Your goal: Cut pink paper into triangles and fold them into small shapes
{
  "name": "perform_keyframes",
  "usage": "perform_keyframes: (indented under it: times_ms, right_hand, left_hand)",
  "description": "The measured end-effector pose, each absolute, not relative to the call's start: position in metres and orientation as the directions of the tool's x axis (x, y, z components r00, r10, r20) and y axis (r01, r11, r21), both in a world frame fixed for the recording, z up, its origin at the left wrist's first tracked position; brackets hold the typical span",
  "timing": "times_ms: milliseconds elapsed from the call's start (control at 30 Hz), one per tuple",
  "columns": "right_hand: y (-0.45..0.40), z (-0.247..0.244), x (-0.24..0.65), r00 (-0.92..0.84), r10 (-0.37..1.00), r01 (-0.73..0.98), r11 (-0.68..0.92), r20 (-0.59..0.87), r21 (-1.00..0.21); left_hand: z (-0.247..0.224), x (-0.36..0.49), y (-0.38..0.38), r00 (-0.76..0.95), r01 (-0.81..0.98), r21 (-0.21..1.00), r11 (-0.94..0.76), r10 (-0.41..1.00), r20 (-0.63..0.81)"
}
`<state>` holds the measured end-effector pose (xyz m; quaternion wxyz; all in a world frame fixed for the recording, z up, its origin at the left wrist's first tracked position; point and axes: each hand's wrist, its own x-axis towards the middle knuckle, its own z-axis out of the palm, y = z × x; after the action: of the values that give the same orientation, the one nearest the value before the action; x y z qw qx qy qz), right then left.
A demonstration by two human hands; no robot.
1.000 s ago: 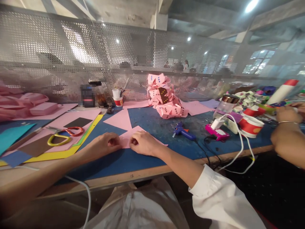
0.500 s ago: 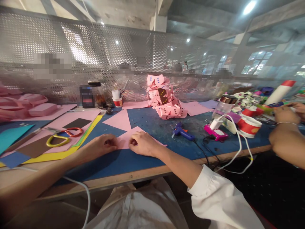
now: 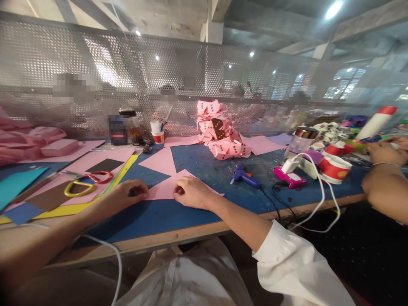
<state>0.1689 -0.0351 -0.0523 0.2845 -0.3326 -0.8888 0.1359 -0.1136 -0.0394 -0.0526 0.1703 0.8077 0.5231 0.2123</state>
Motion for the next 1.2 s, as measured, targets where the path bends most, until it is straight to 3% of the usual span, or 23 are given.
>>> perform_keyframes:
  times_ms: [333,600,867,1200]
  right_hand:
    - [-0.035,-0.052,0.169,-0.620,0.664,0.515,0.746,0.418,-0.421]
    - [-0.034,-0.053,0.169,-0.619,0.663,0.520,0.748,0.422,-0.413]
    - [-0.033,-0.056,0.169,-0.617,0.661,0.518,0.750,0.428,-0.411]
    - [-0.033,-0.055,0.168,-0.619,0.654,0.509,0.756,0.435,-0.411]
  left_hand:
    - [-0.045,-0.084,-0.051,0.349,0.838,0.349,-0.420,0.904,0.249]
    - [-0.050,-0.094,-0.041,0.416,0.777,0.424,-0.465,0.885,0.207]
    - [-0.046,-0.089,-0.045,0.402,0.804,0.380,-0.457,0.889,0.220]
    - [-0.048,-0.099,-0.038,0.437,0.742,0.508,-0.437,0.890,0.128]
